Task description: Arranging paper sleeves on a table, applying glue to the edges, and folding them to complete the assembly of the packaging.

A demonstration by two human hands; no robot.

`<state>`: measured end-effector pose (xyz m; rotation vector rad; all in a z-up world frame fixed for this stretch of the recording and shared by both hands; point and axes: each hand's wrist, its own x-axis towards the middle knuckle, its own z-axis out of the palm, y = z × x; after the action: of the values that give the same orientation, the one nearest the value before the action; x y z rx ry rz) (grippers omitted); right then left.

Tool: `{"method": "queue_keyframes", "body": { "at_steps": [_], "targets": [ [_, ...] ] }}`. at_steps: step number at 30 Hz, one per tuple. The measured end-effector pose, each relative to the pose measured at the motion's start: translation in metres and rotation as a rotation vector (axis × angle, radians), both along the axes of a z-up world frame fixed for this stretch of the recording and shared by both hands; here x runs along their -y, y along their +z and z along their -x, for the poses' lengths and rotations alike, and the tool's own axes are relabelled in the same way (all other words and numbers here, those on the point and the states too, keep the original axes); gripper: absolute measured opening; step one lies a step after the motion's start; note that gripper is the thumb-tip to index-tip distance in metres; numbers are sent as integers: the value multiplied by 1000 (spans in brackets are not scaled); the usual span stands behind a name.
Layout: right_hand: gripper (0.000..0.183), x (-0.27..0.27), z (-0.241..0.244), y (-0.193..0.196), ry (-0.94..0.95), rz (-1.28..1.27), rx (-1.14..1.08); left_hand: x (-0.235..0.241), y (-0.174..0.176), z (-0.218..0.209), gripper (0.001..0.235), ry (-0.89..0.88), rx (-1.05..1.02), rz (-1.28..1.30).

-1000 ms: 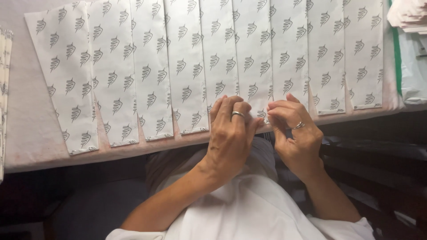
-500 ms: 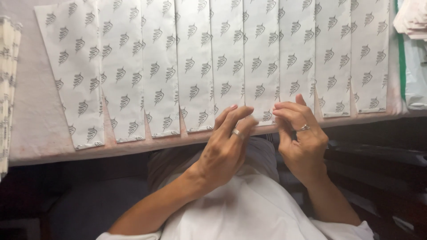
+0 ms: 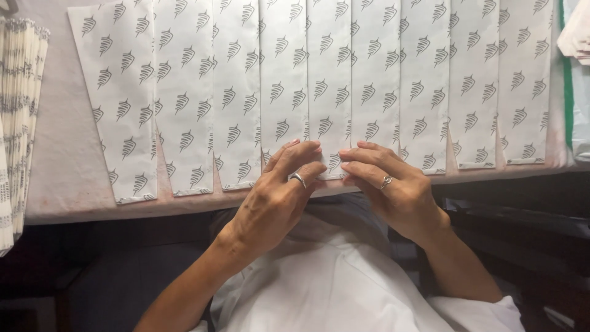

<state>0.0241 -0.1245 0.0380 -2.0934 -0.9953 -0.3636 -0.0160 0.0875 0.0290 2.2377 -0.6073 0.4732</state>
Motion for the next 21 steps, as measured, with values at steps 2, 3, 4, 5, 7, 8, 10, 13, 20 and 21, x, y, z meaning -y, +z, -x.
{"method": "queue_keyframes", "body": {
  "at_steps": [2, 3, 4, 5, 7, 8, 10, 13, 20, 21],
  "targets": [
    [27, 0, -1, 3, 5, 20, 21, -2, 0, -1, 21, -12, 16, -24],
    [27, 0, -1, 2, 6, 20, 22, -3, -2, -1, 21, -11, 17, -23],
    [26, -1, -1, 1, 5, 7, 18, -4, -4, -1, 19, -12, 21, -29],
    [26, -1, -1, 1, 4, -6, 14, -5, -6, -1, 17, -13, 26, -34],
    [24, -1, -1, 2, 9, -7, 21, -6, -8, -2, 16, -12, 35, -38],
    [21, -1, -1, 2, 14, -9, 28, -7, -8, -2, 15, -14, 43, -42],
    [21, -2, -1, 1, 14, -13, 43, -6, -7, -1, 14, -3, 59, -41],
    [21, -2, -1, -4, 16, -15, 82, -3, -12, -1, 12, 15, 91, -46],
    [16, 1, 4, -18, -1, -27, 129, 4, -20, 9, 10, 47, 156, -74],
    [16, 1, 5, -19, 0, -27, 127, 6, -21, 11, 10, 48, 154, -73]
  ]
}}
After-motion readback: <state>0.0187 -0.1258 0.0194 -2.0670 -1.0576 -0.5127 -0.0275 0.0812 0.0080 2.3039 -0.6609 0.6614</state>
